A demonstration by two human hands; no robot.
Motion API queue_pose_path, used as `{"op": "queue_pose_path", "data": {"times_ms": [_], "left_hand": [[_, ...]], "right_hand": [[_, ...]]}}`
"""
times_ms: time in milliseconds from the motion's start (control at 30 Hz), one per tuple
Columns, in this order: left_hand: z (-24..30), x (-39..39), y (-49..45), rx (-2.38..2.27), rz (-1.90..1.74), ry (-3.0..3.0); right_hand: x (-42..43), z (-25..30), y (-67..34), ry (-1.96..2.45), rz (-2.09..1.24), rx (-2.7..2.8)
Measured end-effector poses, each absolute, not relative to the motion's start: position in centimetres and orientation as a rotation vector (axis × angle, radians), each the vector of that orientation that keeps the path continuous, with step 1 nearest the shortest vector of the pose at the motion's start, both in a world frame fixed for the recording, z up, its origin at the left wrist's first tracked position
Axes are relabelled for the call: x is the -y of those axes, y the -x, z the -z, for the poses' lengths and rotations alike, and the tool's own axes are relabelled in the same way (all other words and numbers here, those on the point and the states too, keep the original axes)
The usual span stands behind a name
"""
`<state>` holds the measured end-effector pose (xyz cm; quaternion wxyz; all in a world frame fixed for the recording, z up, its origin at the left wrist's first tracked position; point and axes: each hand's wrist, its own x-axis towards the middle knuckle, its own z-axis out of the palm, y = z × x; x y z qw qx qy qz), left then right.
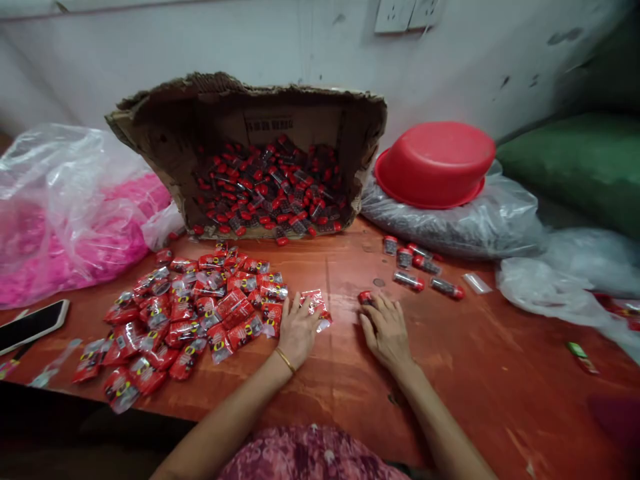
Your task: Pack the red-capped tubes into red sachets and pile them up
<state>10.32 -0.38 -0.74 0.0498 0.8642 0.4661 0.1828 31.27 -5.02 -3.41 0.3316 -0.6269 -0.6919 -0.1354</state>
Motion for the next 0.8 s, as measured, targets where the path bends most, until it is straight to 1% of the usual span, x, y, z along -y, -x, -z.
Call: {"op": "queue_pose_path", "data": {"times_ms": [100,267,333,467,633,800], "left_hand": [[-0.1,0.5,-10.3,-1.432,-0.669,-2.574],[-1.7,0.7,-10.8,-1.422,-0.825,-2.411],[-2.2,0.8,-10.9,-1.384,-0.879,-2.321],[-2.9,0.9,-10.9,-1.317,-0.992,-1.944],[-3.2,0.9,-11.5,-1.112,-0.856,-1.191],[-3.7,1.9,-12.7,-1.035,-0.858,-0.809]], "right_hand": [[5.4,2.7,-29.7,1.562,0.113,1.651],[4.9,0.2,-24.8,1.424,-0.652,1.177],[4.3,-0.7,-23.4,1.329,-0.820,1.064],[3.8,-1.6,-22.8,1.298,-0.838,0.974],[4.6,-1.5,-23.2,1.361,-0.658,1.056],[5.1,-1.0,-22.9,1.414,-0.476,1.105]]}}
